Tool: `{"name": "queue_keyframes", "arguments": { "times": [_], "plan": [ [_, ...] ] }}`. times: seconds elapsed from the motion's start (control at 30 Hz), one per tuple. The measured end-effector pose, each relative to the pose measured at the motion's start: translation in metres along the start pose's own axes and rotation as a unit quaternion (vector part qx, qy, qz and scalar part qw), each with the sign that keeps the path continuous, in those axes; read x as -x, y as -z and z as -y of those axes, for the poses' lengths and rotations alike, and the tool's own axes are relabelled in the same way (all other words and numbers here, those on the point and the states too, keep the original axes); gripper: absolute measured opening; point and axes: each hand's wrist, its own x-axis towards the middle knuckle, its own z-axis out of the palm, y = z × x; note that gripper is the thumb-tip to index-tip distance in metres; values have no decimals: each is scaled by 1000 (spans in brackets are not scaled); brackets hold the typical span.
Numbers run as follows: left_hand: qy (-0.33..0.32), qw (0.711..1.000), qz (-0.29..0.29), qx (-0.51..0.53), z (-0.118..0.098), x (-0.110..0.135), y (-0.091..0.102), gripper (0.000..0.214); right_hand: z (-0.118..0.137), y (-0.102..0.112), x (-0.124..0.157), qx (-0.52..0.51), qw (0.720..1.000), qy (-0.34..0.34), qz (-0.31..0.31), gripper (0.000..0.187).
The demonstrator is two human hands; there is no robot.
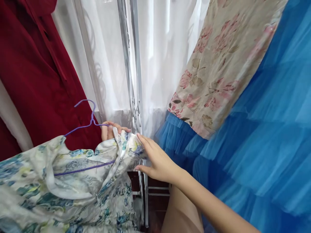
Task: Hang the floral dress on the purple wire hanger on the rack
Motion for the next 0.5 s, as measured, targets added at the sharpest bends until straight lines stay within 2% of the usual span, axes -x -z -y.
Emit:
{"name": "queue_keyframes", "arguments": {
  "times": [0.07, 0.17, 0.27, 0.33, 0.5],
  "plan": [
    [8, 996, 41, 75, -7, 11, -25, 18, 2, -3, -6, 35, 999, 6, -36, 111],
    [13, 988, 125, 88, -14, 19, -43, 16, 8, -3, -8, 55, 995, -27, -83, 104],
    [61, 974, 217, 19, -14, 14, -45, 29, 3, -1, -3, 57, 991, -63, -105, 100],
    [99, 959, 264, -31, -9, 8, -44, 32, -5, 0, 0, 65, 991, -50, -108, 102],
    [127, 941, 300, -87, 11, 3, -54, 33, -18, -4, 1, 109, 986, -32, -122, 109]
  ]
}}
